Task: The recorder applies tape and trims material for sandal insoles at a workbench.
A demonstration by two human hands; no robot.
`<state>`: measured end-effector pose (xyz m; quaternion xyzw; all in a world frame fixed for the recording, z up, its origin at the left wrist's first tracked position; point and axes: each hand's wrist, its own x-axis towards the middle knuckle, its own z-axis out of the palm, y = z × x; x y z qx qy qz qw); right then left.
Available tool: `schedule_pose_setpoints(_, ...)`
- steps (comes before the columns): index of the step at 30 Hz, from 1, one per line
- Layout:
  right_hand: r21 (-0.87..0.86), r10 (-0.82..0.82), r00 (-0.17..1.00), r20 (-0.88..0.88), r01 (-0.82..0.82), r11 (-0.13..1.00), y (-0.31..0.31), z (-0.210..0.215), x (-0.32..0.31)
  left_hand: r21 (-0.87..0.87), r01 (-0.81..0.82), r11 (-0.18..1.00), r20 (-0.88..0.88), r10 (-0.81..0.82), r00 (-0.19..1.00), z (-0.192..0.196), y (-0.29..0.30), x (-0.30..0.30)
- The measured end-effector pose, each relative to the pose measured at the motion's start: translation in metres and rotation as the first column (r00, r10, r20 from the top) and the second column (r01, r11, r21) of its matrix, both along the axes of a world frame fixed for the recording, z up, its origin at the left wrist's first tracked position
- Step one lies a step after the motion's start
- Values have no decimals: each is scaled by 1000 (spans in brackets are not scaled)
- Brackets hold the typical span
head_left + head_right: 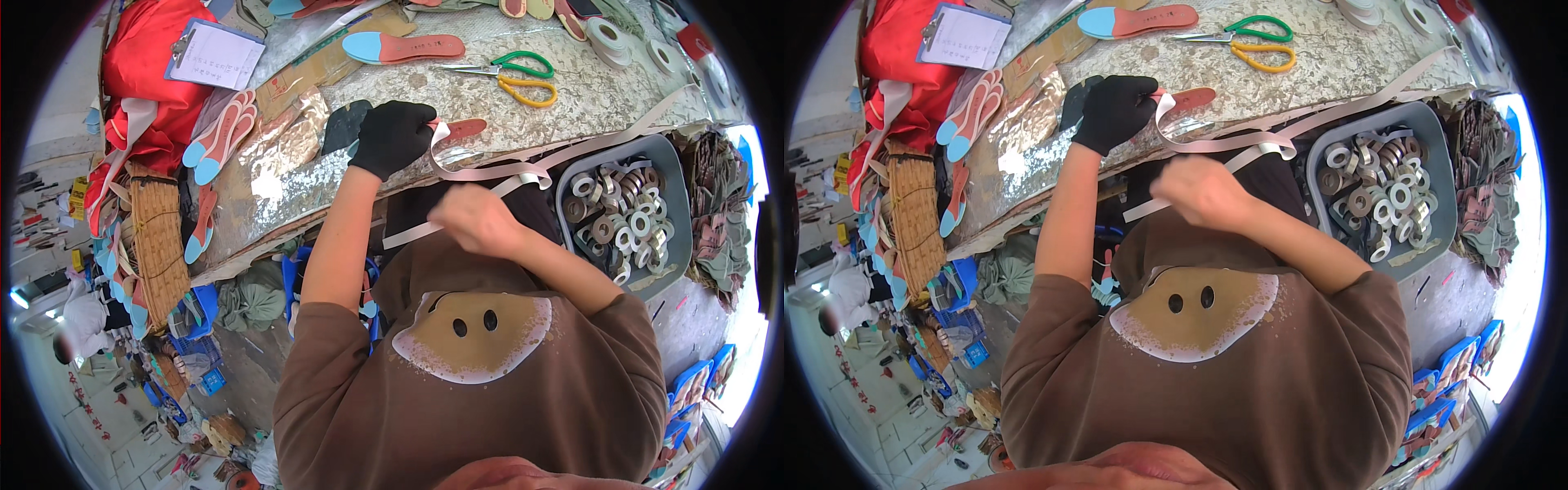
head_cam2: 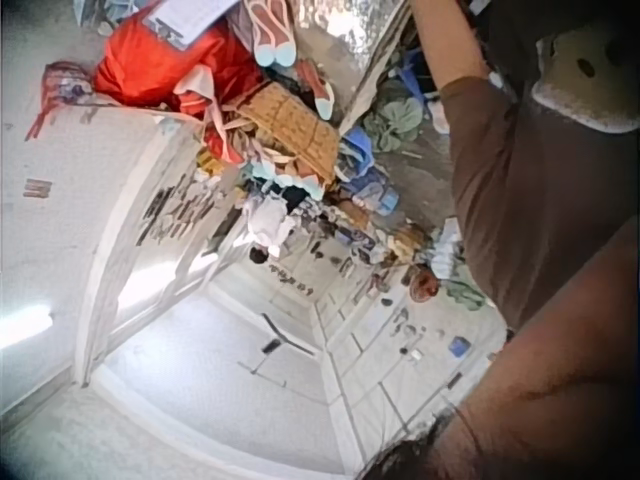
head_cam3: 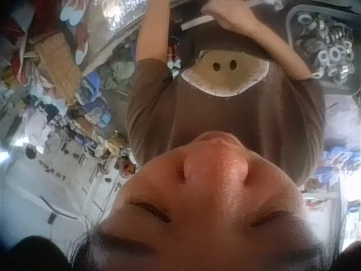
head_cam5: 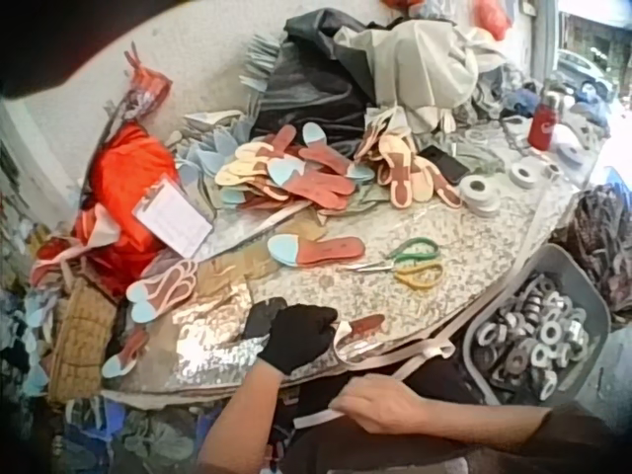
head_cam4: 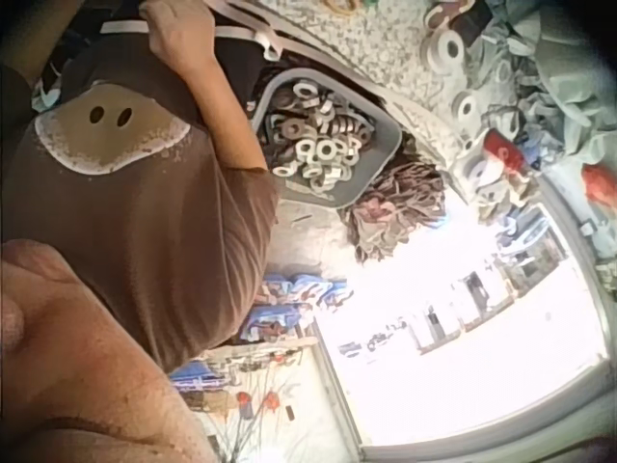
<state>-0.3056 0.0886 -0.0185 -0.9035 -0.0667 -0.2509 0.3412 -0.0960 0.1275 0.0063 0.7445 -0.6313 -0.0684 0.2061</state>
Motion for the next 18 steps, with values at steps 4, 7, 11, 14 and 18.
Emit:
schedule_pose_setpoints(4, 61, -466, 884, 35, 463, 884, -15, -6, 19, 7, -7, 1000, -16, 7, 1000, 2, 4, -2)
schedule_pose_setpoints(7, -15, -466, 881, -78, 467, 884, -19, -13, 24, -43, -10, 999, -75, 7, 997, 2, 4, -1)
schedule_pose_setpoints(11, 306, -268, 956, -116, 291, 906, -29, -11, 16, -13, 12, 1000, 7, -12, 1000, 1, 6, 1)
schedule_pose_setpoints(14, 892, -31, 967, -254, 246, 378, -58, 7, 4, -23, 66, 998, -47, -67, 997, 3, 8, 3)
schedule_pose_setpoints(18, 708, -42, 821, -570, 517, 482, -98, 35, 2, -10, 100, 995, -89, -101, 991, 6, 6, 5)
